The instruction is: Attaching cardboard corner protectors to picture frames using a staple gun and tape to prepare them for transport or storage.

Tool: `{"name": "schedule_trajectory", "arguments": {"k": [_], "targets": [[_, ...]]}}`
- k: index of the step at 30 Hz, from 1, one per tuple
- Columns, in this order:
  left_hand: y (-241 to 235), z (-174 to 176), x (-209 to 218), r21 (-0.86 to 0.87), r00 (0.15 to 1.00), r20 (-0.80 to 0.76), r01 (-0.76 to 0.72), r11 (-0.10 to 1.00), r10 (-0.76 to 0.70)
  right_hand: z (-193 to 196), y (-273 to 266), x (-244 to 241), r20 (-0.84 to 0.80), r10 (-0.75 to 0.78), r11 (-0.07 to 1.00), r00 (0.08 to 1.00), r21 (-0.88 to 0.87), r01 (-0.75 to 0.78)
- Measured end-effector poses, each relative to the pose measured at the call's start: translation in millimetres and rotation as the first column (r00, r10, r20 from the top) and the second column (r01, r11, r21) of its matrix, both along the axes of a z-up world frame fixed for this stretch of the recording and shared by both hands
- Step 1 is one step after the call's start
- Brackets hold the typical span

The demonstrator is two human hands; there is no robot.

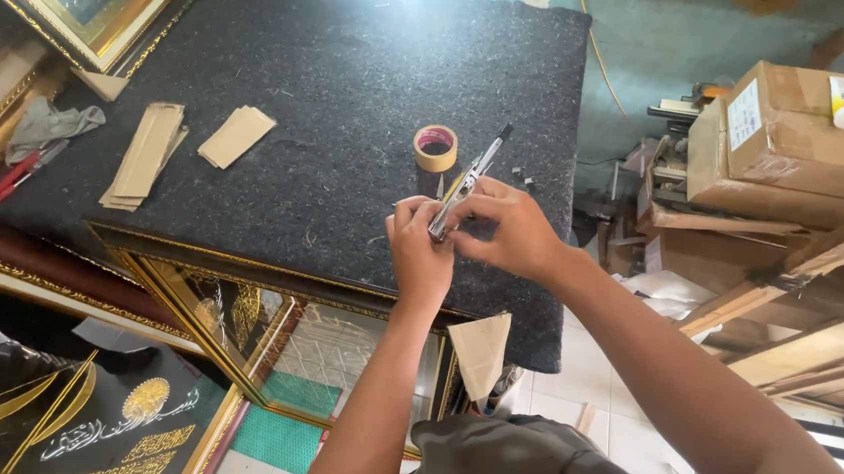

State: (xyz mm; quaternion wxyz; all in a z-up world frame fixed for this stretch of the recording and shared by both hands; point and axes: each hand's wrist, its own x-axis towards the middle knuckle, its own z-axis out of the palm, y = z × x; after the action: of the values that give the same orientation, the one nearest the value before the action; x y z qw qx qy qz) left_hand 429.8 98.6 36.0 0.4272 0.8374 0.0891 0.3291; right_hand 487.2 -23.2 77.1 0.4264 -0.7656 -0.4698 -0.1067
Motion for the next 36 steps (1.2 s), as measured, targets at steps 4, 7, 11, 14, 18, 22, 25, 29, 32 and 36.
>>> {"name": "schedule_trajectory", "arguments": {"k": [4, 7, 11, 14, 18, 22, 25, 29, 32, 36], "targets": [[-2.5, 0.1, 1.7, 0.014, 1.000, 0.001, -0.026, 1.000, 0.026, 11.4, 1.7, -6.6, 0.112, -0.039, 0.998, 0.993, -0.039, 0.044], [-3.5, 5.1, 0.9, 0.024, 0.999, -0.007, -0.033, 0.999, 0.033, 15.6, 2.1, -7.4, 0.200, -0.040, 0.997, 0.979, -0.055, 0.052], [-6.6, 6.6, 0.1, 0.000, 0.999, -0.027, -0.016, 1.000, 0.016, 16.5, -0.6, -4.9, 0.415, -0.011, 0.998, 0.910, -0.053, 0.036], [-10.2, 6.6, 2.8, -0.013, 1.000, -0.025, -0.019, 1.000, 0.018, 15.8, -4.6, -2.5, 0.561, -0.021, 0.998, 0.828, -0.036, 0.049], [-17.6, 12.2, 3.7, -0.063, 0.999, -0.025, -0.024, 0.998, 0.022, 1.0, -13.7, 5.8, 0.638, -0.066, 0.998, 0.767, 0.062, 0.034], [-16.0, 9.7, 8.7, -0.105, 0.999, -0.036, -0.025, 0.994, 0.021, -12.0, -30.0, 14.7, 0.392, -0.140, 0.989, 0.909, 0.099, 0.109], [-16.5, 10.1, 7.8, -0.148, 0.998, -0.062, -0.020, 0.989, 0.011, -20.8, -42.5, 22.4, 0.246, -0.312, 0.948, 0.918, 0.024, 0.316], [-18.3, 8.5, 8.6, -0.166, 0.993, -0.114, -0.040, 0.985, 0.021, -26.6, -44.5, 25.6, 0.160, -0.355, 0.929, 0.921, -0.050, 0.366], [-18.8, 4.1, 10.2, -0.154, 0.995, -0.092, -0.039, 0.987, 0.025, -25.0, -40.2, 27.4, 0.195, -0.344, 0.929, 0.918, -0.073, 0.364], [-16.5, 2.3, 10.4, -0.124, 0.999, -0.033, -0.009, 0.992, 0.005, -13.0, -31.1, 24.3, 0.218, -0.345, 0.924, 0.913, -0.095, 0.371]]}}
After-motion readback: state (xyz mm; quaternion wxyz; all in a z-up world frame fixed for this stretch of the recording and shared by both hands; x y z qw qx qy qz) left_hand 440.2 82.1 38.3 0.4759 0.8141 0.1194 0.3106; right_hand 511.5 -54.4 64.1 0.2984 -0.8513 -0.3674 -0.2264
